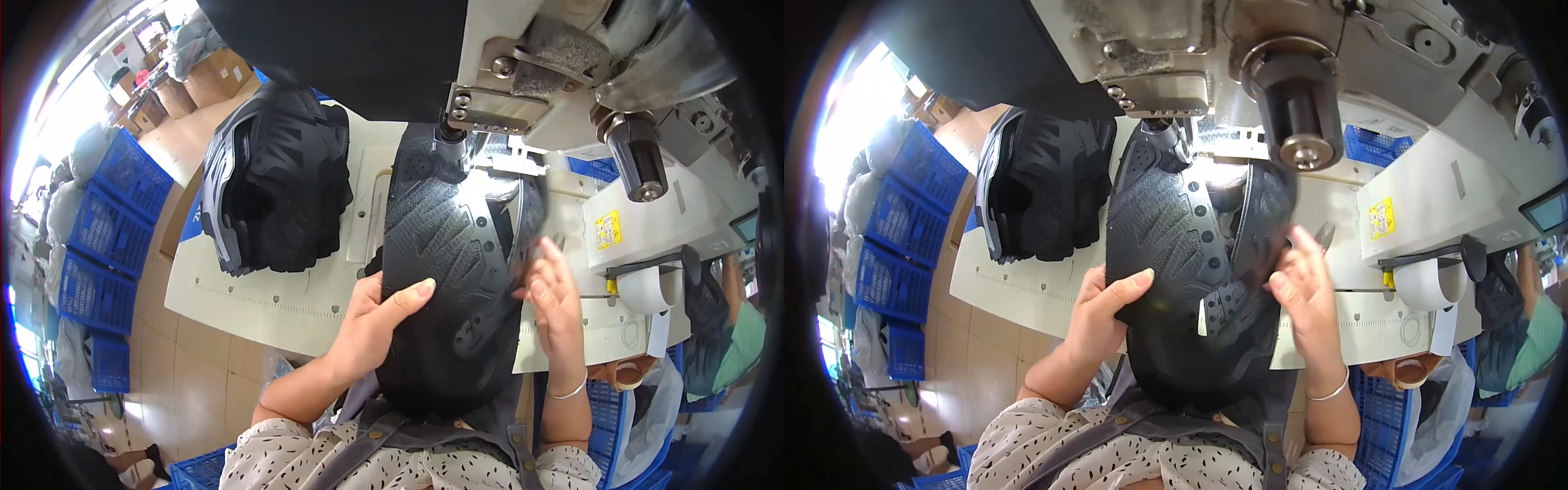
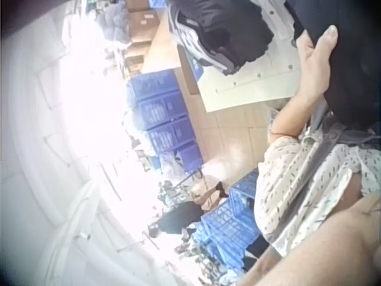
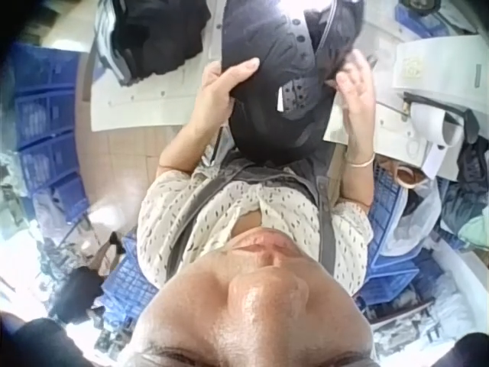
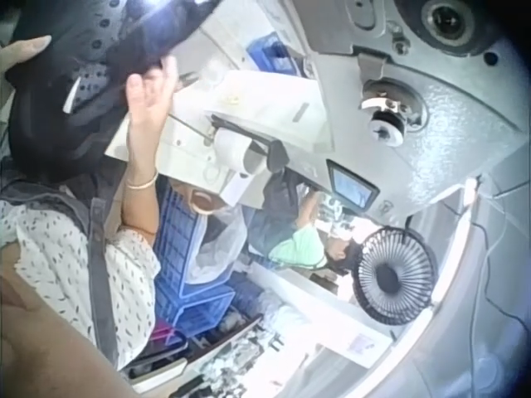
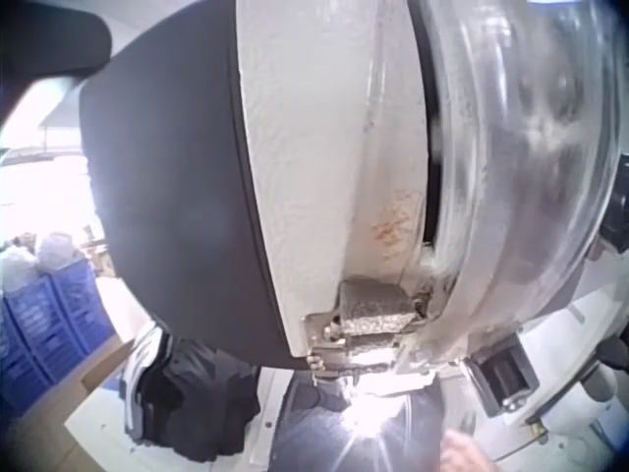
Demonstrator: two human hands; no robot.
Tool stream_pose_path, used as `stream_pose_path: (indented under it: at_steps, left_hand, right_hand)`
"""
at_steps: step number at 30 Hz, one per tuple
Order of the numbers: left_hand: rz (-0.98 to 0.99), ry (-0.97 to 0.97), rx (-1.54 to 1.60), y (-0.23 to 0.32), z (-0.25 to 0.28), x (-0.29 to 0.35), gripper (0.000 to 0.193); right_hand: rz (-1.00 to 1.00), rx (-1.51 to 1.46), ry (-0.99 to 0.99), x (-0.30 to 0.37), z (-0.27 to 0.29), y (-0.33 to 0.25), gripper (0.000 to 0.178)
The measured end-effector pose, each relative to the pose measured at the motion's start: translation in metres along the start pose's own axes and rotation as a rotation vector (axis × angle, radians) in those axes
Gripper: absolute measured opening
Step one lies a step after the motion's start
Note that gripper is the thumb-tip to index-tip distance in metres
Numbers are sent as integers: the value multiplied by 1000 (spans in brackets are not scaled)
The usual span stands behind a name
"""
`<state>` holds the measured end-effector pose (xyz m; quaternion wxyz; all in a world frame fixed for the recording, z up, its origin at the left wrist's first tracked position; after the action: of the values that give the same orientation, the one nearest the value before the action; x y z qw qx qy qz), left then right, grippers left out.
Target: Use an industrial sewing machine to stitch black leather shoe upper components.
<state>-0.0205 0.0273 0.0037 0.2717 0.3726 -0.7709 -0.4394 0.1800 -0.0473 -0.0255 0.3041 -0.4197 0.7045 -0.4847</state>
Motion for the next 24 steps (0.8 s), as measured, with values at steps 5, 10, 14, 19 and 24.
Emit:
stream_pose_path:
  at_steps: [5, 10, 14, 19, 24]
  left_hand:
    - [12, 76, 109, 3, 3, 3, 23]
    - [-70, 216, -139, 9, 13, 2, 18]
    - [-229, 275, -282, 19, 22, -4, 19]
    - [-286, 276, -315, 25, 23, -12, 20]
    - [-275, 251, -273, 30, 24, -29, 25]
  right_hand:
    - [-107, -183, -147, 14, -14, 5, 50]
    - [142, -18, -2, 29, -23, -15, 41]
    - [418, 177, 202, 34, -16, -22, 38]
    - [321, 138, 197, 35, -18, -28, 40]
    - [274, 97, 234, 14, -19, -29, 32]
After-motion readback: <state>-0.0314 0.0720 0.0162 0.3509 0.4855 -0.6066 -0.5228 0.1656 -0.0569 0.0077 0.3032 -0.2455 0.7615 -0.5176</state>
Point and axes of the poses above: each hand's wrist, its own x-axis away from the middle knuckle, its own z-axis out of the back of the hand, y = z × x, the point moved 4 cm from there along -x, towards the middle knuckle, and after that the axes turned 5 degrees about y, right-handed, at the moved point
